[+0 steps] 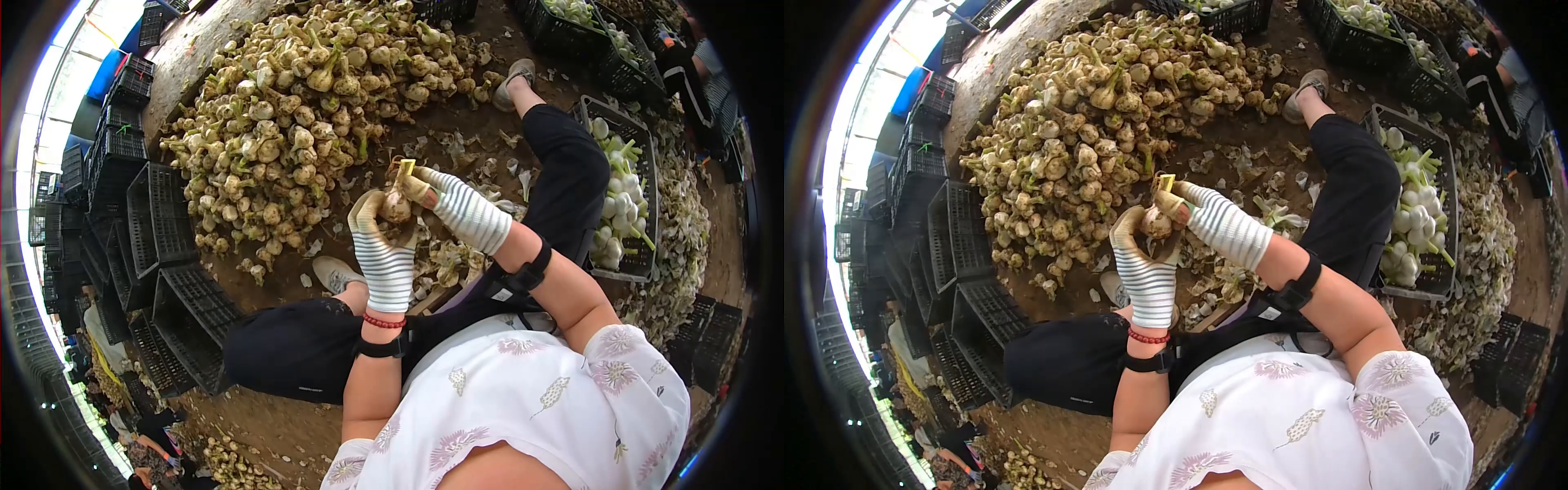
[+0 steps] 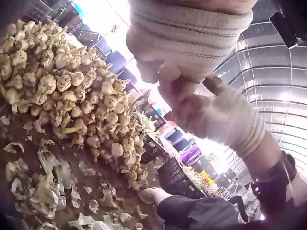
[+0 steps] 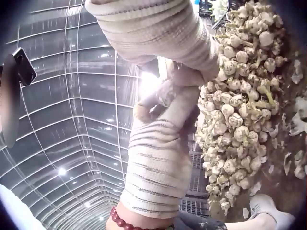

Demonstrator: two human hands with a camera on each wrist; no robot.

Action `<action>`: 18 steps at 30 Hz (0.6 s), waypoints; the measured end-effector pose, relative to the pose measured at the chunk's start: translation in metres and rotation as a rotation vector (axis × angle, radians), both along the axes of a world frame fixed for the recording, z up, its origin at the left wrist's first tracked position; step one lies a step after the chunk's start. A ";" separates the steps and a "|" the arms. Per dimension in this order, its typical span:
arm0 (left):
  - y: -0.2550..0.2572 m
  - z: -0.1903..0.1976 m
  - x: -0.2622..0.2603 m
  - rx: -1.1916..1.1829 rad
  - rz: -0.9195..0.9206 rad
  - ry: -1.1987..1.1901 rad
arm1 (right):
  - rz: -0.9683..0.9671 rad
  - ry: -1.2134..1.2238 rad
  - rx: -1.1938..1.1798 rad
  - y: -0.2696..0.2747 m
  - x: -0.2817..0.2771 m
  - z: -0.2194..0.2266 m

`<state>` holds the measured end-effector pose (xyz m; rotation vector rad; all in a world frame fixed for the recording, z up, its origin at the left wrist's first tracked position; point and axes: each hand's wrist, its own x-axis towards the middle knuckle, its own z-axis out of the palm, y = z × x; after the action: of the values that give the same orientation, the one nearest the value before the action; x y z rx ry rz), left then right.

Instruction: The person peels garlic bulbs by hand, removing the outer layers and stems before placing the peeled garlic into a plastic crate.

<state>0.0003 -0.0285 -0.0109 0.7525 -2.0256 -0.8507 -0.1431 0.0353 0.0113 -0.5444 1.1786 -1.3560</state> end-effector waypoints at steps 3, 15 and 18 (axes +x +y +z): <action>0.005 0.009 -0.003 -0.123 0.015 0.026 | -0.138 0.097 -0.086 -0.012 0.011 -0.016; 0.005 -0.004 0.001 0.506 -0.080 0.175 | 0.024 0.474 -0.006 0.007 -0.014 0.005; 0.001 0.007 0.003 0.903 -0.169 0.322 | 0.085 0.558 0.062 0.011 -0.023 0.000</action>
<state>0.0031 -0.0273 -0.0041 0.8371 -1.3770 -1.8995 -0.1660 0.0462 0.0110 -0.9555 1.6178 -1.1199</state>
